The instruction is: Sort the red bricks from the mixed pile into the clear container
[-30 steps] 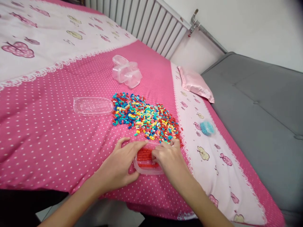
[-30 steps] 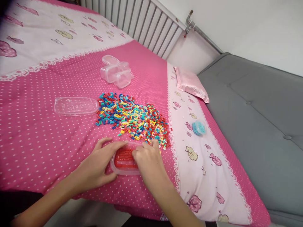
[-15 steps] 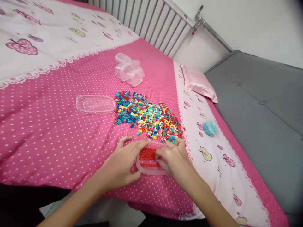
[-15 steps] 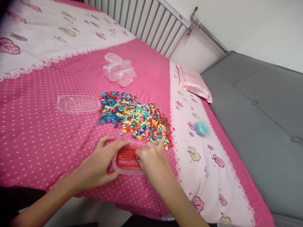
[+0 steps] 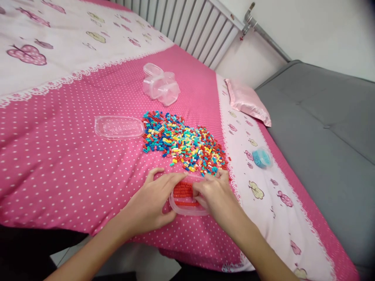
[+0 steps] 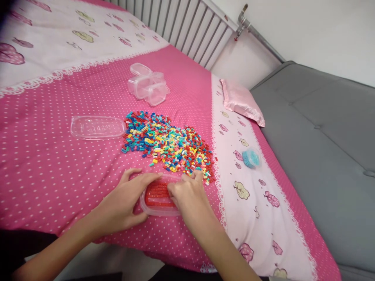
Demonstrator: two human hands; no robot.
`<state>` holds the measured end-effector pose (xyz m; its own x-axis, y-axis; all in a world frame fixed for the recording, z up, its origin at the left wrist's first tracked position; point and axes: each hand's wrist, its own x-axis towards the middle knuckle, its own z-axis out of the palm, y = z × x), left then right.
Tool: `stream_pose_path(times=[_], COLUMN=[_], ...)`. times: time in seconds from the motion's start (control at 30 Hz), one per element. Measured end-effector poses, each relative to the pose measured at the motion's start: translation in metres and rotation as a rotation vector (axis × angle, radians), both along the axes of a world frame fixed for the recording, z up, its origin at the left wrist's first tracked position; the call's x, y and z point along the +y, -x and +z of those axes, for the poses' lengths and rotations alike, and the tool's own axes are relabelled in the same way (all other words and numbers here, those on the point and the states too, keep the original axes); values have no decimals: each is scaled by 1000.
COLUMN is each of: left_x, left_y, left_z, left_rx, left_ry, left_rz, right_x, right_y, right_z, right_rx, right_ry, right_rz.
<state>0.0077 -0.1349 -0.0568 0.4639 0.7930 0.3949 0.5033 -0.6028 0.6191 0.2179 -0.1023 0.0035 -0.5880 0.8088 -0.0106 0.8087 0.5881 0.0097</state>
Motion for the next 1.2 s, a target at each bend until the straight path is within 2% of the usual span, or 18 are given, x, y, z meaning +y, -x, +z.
stream_pose_path(times=[0.2, 0.5, 0.87, 1.2], left_x=[0, -1, 0, 0], left_y=[0, 0, 0, 0], left_z=[0, 1, 2, 1], left_rx=[8, 10, 16, 25], left_ry=[-3, 11, 10, 11], left_rz=[-3, -1, -4, -3], right_x=[1, 0, -3, 1], right_y=[1, -5, 2, 0], right_z=[3, 8, -1, -4], right_rx=[1, 10, -181, -171], right_ry=[30, -18, -234, -219], right_rz=[1, 18, 110, 126])
